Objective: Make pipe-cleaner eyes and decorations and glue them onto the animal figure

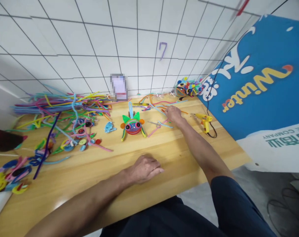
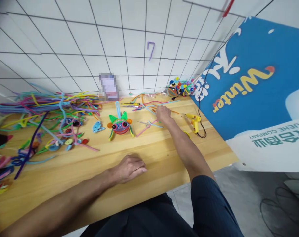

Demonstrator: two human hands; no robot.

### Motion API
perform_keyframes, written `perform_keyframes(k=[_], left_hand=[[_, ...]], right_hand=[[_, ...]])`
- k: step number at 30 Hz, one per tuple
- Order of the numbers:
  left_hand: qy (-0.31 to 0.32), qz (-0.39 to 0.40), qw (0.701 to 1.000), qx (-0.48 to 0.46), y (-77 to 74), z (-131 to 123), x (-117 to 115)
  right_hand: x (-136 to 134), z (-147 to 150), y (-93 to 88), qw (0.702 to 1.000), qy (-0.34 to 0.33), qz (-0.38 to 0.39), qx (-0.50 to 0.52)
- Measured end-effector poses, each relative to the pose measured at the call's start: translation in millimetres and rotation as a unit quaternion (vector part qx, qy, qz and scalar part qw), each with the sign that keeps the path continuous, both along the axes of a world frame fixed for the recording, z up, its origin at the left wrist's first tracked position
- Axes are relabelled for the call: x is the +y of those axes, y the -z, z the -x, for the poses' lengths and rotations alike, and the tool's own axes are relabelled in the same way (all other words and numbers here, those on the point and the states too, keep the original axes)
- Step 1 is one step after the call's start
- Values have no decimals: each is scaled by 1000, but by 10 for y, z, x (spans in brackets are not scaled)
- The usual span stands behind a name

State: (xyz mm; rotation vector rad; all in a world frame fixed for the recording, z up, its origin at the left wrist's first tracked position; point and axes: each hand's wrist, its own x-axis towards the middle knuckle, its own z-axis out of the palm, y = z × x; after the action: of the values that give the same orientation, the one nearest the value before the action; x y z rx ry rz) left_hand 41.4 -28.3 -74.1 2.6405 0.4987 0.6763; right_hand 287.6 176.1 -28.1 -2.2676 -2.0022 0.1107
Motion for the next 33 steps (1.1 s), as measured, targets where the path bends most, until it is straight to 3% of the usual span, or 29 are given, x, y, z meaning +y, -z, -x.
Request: perform_keyframes(k=[6, 9, 11, 13, 16, 17, 19, 22, 26, 29, 33], left_hand=[[-8, 86, 996, -22, -28, 9, 19], [-45, 180, 979, -85, -64, 16, 54], [-95, 271, 947, -144, -94, 27, 81], [-144, 370, 892, -215, -124, 39, 98], [-185, 478, 799, -315, -158, 42, 107], [-188, 498, 778, -333, -161, 38, 110], [-184, 516, 764, -340, -149, 23, 120], [-181, 510, 778, -318, -90, -2, 151], [-199, 519, 774, -302, -21, -18, 190], [-200, 520, 780, -285, -35, -13, 201], [-186, 505, 799, -267, -97, 7, 204]], right_hand=[[-135, 2, -223, 999, -10, -33, 4], [-450, 14, -318, 986, -89, -77, 117], [-746, 89, -318, 950, -171, -92, 244], [-1069, 213, -280, 917, -235, -97, 306], [-1469, 401, -196, 891, -318, -121, 301], [-1556, 443, -167, 883, -342, -137, 292], [-1650, 491, -108, 867, -379, -168, 277], [-1654, 507, -23, 852, -409, -188, 267], [-1549, 455, 66, 854, -410, -155, 279], [-1343, 321, 123, 883, -350, -160, 268], [-909, 113, 234, 932, -270, -173, 169]])
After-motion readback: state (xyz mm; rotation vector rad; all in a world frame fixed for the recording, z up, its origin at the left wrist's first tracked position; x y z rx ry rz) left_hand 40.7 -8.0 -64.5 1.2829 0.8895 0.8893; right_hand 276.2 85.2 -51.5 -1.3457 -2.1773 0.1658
